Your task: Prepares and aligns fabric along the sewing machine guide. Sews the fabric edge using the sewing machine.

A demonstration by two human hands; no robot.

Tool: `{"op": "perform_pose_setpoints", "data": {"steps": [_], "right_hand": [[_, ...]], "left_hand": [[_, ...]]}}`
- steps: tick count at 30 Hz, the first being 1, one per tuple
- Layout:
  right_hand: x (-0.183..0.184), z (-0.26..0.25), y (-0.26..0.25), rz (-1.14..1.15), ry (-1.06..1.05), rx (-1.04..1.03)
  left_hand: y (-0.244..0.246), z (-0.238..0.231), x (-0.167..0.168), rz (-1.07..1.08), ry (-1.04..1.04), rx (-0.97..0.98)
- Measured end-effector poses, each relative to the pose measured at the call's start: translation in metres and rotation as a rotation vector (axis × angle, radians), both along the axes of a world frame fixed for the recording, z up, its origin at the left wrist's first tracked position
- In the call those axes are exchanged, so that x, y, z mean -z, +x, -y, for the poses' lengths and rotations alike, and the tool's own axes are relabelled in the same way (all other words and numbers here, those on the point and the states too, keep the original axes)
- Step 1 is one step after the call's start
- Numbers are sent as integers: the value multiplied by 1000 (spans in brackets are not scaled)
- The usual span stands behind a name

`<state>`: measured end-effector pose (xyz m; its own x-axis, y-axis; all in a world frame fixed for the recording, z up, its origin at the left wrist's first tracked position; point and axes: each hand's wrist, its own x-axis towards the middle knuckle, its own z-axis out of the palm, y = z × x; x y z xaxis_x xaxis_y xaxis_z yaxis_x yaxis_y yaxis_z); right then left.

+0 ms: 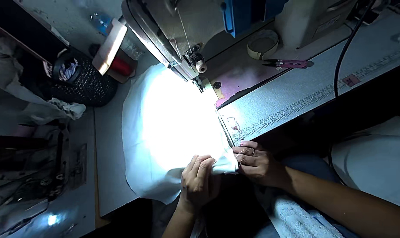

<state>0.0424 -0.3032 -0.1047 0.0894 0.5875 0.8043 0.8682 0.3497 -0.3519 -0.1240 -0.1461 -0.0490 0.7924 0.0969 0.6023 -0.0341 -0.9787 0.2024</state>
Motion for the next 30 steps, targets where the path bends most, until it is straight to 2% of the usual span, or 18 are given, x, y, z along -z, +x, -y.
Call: {"op": "perform_pose_setpoints", "data": {"steps": [3, 7, 11, 18, 22, 25, 30], "right_hand": [[6, 4, -1, 11, 3, 31], [11, 5, -3, 10, 26, 68], [13, 6, -3, -12, 54, 23], [18, 11, -4, -14, 72, 0], [18, 11, -3, -10, 78, -3], [17, 11, -2, -10, 85, -11], [17, 10, -2, -6, 91, -24]], "left_hand": [[-2, 3, 6, -15, -21, 21], [-10, 15, 11, 82, 110, 16], [-12, 26, 6, 109, 84, -29], [-10, 39, 13, 78, 85, 35], [-6, 44, 13, 68, 67, -79], [-8, 46, 11, 67, 201, -171], [-14, 55, 6, 105, 242, -173]]}}
